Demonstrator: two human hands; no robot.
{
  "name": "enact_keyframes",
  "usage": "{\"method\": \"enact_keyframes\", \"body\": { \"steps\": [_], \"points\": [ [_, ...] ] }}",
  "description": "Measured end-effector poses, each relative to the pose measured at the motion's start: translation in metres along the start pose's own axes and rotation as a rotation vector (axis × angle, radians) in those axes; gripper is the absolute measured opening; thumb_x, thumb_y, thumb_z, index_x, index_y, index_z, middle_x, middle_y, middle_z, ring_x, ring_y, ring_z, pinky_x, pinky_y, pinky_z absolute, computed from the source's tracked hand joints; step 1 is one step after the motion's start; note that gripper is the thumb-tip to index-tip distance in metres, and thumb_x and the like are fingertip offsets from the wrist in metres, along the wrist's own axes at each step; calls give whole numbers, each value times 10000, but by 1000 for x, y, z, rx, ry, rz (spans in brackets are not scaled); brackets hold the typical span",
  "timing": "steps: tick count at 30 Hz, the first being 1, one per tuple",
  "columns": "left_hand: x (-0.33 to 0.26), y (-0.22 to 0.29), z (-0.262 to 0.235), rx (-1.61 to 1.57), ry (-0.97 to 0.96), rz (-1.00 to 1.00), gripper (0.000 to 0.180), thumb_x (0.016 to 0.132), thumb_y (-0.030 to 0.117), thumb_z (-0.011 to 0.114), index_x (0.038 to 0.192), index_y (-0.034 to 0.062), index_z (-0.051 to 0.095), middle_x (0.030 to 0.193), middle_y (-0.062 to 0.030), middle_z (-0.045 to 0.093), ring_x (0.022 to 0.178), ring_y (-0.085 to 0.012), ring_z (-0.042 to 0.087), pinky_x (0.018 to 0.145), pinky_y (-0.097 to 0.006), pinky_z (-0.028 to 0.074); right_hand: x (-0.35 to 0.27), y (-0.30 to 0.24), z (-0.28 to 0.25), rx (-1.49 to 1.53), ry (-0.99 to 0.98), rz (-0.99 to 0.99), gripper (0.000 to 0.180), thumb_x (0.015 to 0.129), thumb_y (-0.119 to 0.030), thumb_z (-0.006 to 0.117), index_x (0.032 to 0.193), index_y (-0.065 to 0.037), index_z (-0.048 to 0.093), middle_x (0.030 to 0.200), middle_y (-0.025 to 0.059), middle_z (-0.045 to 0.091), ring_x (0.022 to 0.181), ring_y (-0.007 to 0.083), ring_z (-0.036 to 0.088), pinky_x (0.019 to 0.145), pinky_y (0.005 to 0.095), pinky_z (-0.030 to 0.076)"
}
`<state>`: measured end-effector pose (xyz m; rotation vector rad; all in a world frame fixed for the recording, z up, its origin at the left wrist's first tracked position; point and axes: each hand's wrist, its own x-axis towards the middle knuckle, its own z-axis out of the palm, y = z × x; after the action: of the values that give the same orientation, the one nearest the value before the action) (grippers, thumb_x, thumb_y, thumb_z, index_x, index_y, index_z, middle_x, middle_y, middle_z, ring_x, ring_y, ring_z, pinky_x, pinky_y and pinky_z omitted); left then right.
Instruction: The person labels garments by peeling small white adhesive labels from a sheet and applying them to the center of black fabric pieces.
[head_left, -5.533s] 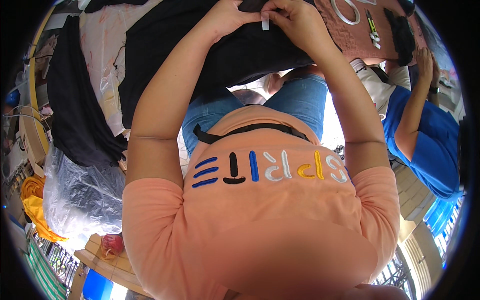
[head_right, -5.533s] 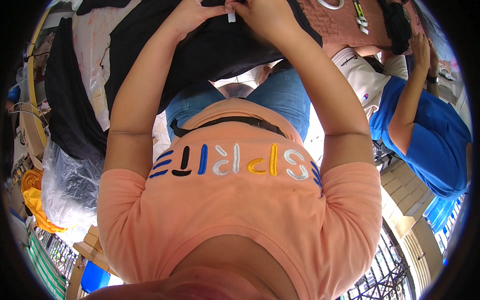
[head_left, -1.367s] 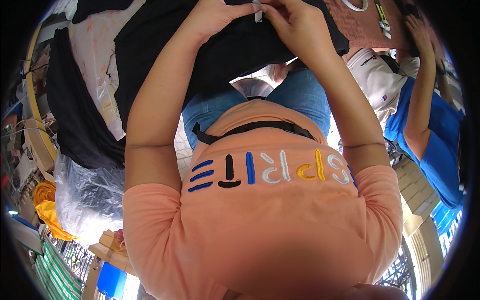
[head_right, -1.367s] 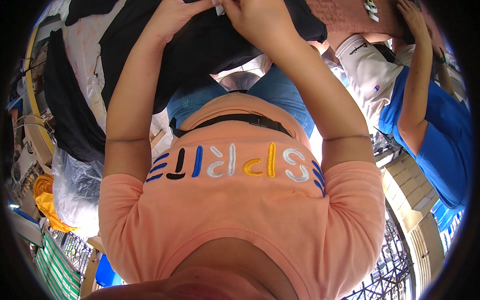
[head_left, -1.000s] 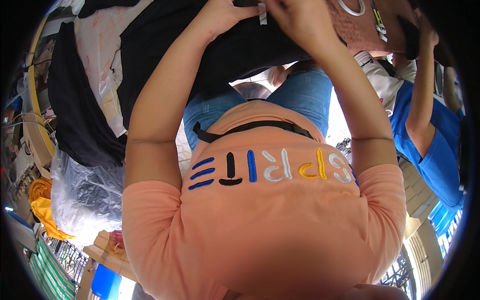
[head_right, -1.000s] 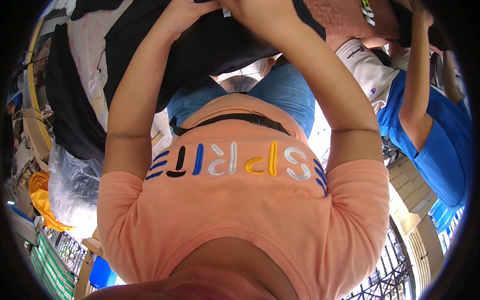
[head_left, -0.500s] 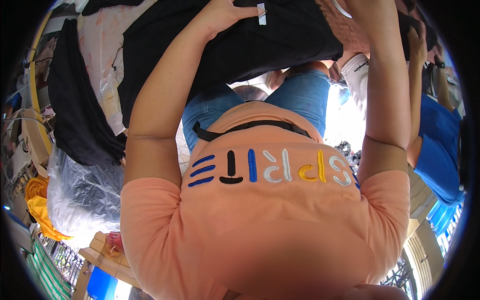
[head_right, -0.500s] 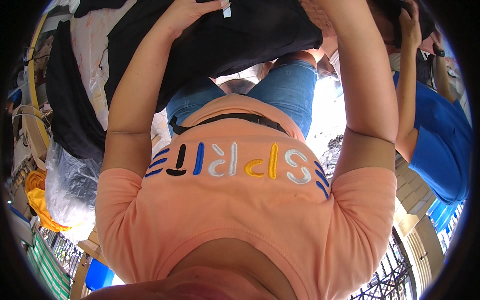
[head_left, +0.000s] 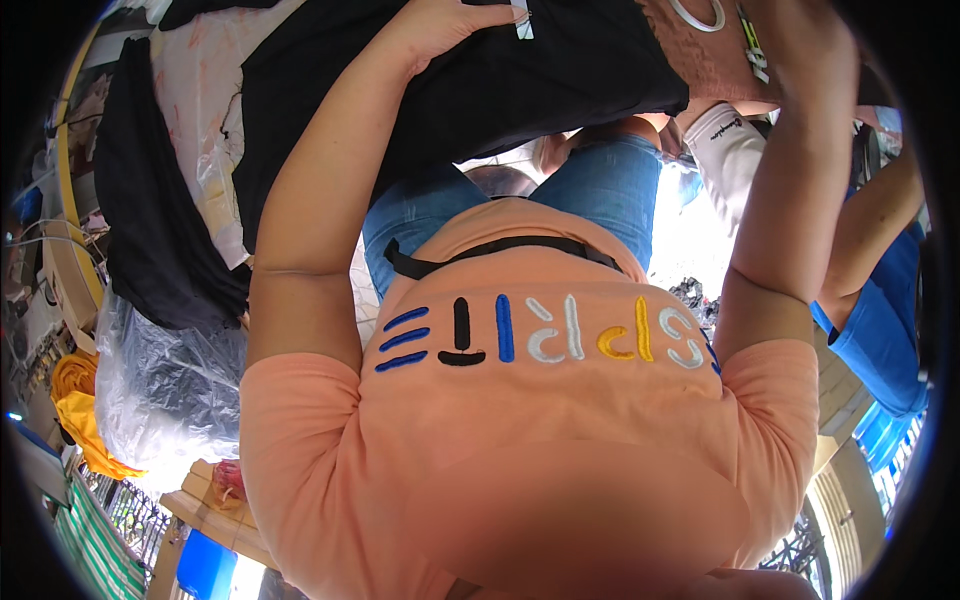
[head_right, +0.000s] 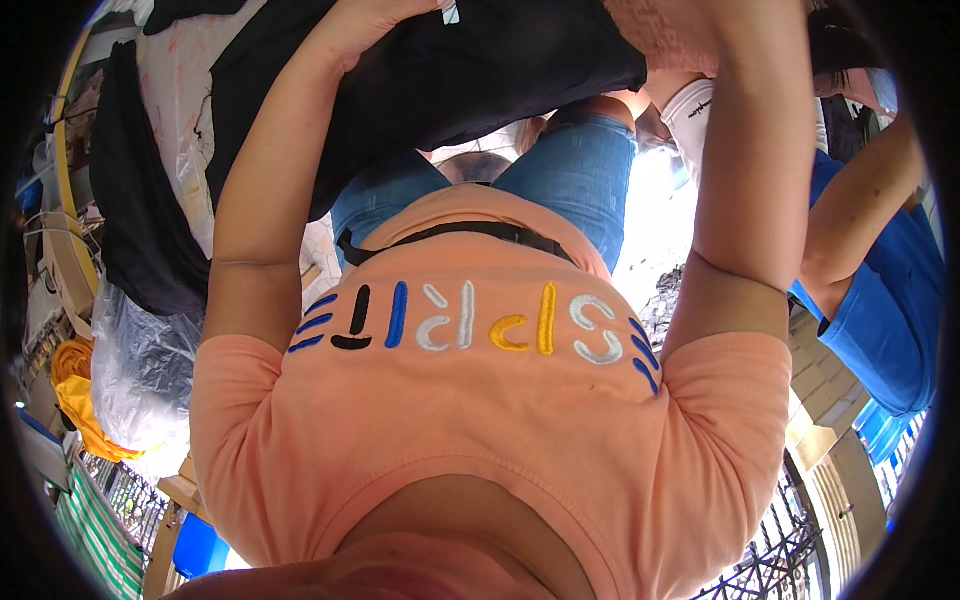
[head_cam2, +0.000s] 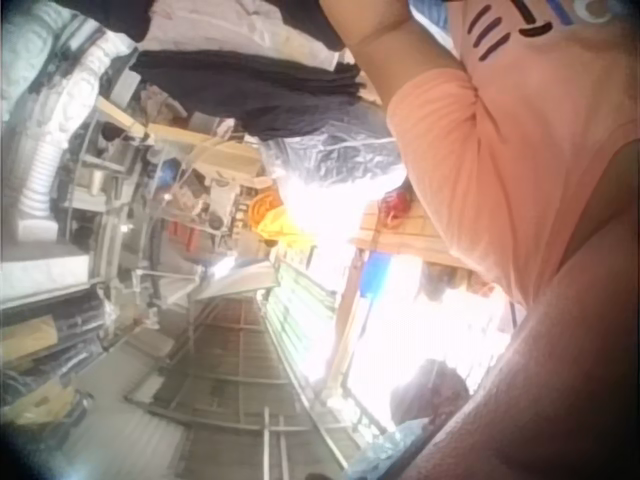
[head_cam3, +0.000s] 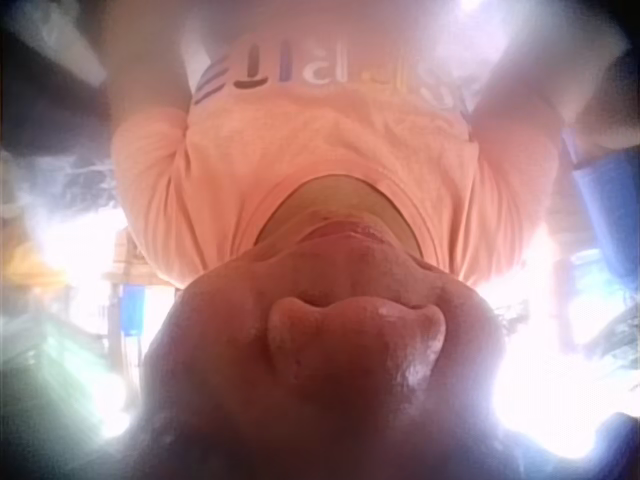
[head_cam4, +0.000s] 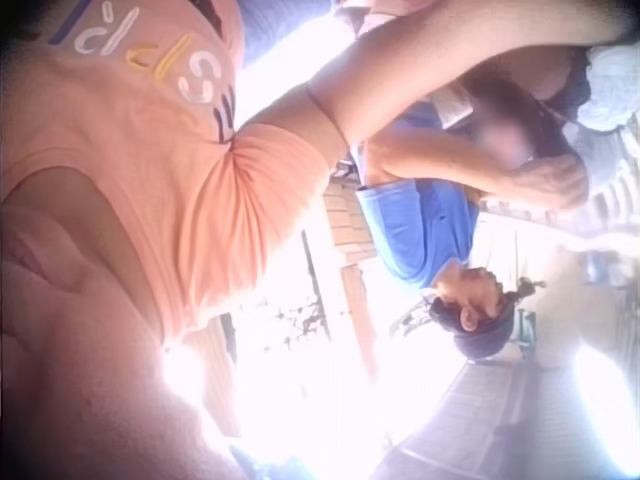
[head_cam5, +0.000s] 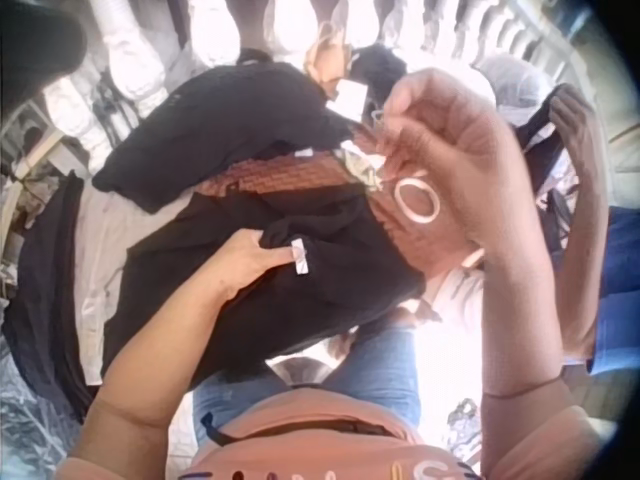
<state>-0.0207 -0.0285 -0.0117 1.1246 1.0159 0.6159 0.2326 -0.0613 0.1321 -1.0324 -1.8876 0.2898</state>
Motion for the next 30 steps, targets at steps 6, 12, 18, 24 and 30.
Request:
{"method": "enact_keyframes", "body": {
  "steps": [6,12,18,24,30],
  "points": [
    [-3,-4,-5,-20,8,13,264,893,160,806,1066,-34,760,966,-75,752,834,-149,702,757,-280,558,-55,2,49,-161,-214,348,173,877,-46,745,1035,3,693,908,138,678,790,233,683,721,322,535],
    [-2,3,1,-38,11,-39,262,893,167,806,1054,-35,757,952,-79,749,807,-150,702,726,-283,566,-122,21,103,252,-218,686,221,959,-259,751,1093,-83,754,852,10,740,686,50,658,602,201,490],
    [-1,-2,-1,-5,19,-4,254,889,163,803,1040,-36,754,932,-70,745,797,-138,695,718,-278,561,-114,18,113,226,-191,819,227,950,-273,752,1091,-95,759,786,-12,729,576,46,636,505,180,422],
    [-3,-2,-2,9,23,-17,244,888,158,803,1032,-33,752,926,-64,744,795,-132,690,717,-267,555,-84,-13,107,349,-206,1000,97,929,-78,727,939,18,714,745,77,687,613,149,671,548,282,511],
    [0,-4,-2,-41,-14,4,223,902,149,793,1033,-26,752,933,-63,748,814,-132,693,740,-268,557,-96,11,124,399,-148,938,93,941,-47,690,943,46,684,709,73,675,567,129,658,509,254,505]
  ]
}}
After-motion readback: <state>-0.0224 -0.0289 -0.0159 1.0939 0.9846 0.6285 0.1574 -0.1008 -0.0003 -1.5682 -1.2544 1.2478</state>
